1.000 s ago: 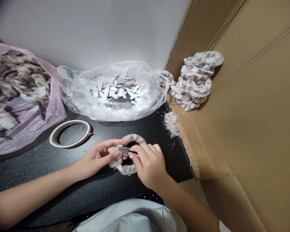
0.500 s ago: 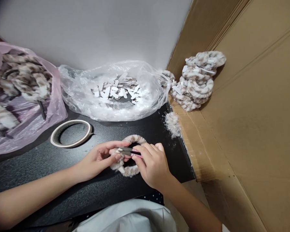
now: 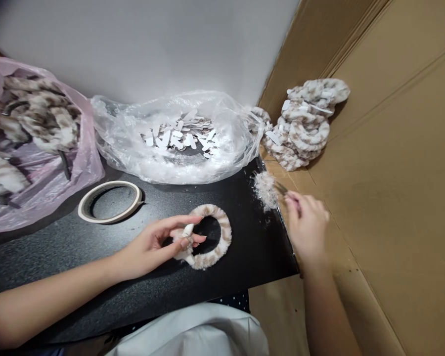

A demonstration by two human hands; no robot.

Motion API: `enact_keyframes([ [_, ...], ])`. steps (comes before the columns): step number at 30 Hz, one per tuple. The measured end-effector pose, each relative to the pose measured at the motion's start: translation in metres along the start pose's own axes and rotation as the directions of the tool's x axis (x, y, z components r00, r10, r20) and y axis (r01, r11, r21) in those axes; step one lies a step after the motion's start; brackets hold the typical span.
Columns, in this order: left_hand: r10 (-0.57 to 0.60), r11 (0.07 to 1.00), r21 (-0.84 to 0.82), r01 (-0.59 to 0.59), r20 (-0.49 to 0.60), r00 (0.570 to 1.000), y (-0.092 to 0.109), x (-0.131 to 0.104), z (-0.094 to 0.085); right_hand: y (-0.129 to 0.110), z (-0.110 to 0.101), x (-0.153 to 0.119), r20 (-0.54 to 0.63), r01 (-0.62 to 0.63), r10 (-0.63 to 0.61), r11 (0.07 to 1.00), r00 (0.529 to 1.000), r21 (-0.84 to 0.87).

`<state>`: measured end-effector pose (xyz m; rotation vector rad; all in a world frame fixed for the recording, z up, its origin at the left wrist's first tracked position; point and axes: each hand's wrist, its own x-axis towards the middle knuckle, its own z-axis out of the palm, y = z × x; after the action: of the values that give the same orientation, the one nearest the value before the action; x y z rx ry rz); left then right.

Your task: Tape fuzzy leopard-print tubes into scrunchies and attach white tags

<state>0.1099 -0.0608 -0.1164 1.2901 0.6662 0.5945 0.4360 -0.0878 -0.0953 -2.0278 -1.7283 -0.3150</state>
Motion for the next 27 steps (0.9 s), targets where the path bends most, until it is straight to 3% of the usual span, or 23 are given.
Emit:
enact_keyframes([
  [4, 0.093, 0.992, 0.079, -0.095, 0.027, 0.995, 0.0, -0.001, 0.001, 0.067, 0.008, 0.013, 0.069, -0.235, 0.264, 0.93, 0.962, -0.282],
  [7, 0.145, 0.979, 0.142, -0.149, 0.036, 0.989, -0.002, -0.002, 0.001, 0.072, 0.012, 0.016, 0.1, -0.272, 0.314, 0.913, 0.944, -0.305],
  [10, 0.17, 0.964, 0.201, -0.174, 0.038, 0.985, -0.005, -0.003, 0.001, 0.028, 0.003, 0.013, -0.003, -0.123, 0.124, 0.983, 0.992, -0.134],
  [12, 0.172, 0.958, 0.225, -0.175, 0.034, 0.984, -0.005, -0.004, 0.001, -0.02, -0.007, 0.008, -0.051, 0.187, -0.183, 0.976, 0.982, 0.114],
  [14, 0.174, 0.952, 0.251, -0.173, 0.017, 0.985, -0.005, -0.004, 0.001, -0.07, -0.014, 0.0, 0.01, 0.485, -0.516, 0.811, 0.857, 0.328],
  [16, 0.183, 0.94, 0.295, -0.172, -0.01, 0.983, -0.005, -0.004, 0.0, -0.109, -0.017, -0.007, -0.014, 0.628, -0.68, 0.669, 0.733, 0.396],
  [19, 0.195, 0.919, 0.356, -0.171, -0.032, 0.98, -0.003, -0.004, -0.001, -0.136, -0.012, -0.011, 0.02, 0.686, -0.756, 0.605, 0.654, 0.405],
  [23, 0.17, 0.91, 0.386, -0.15, -0.016, 0.985, 0.0, -0.003, -0.002, -0.135, -0.006, -0.006, 0.065, 0.697, -0.777, 0.596, 0.627, 0.398],
  [27, 0.187, 0.89, 0.426, -0.165, -0.011, 0.982, 0.001, -0.002, -0.001, -0.136, -0.003, 0.0, 0.076, 0.727, -0.82, 0.542, 0.567, 0.422],
])
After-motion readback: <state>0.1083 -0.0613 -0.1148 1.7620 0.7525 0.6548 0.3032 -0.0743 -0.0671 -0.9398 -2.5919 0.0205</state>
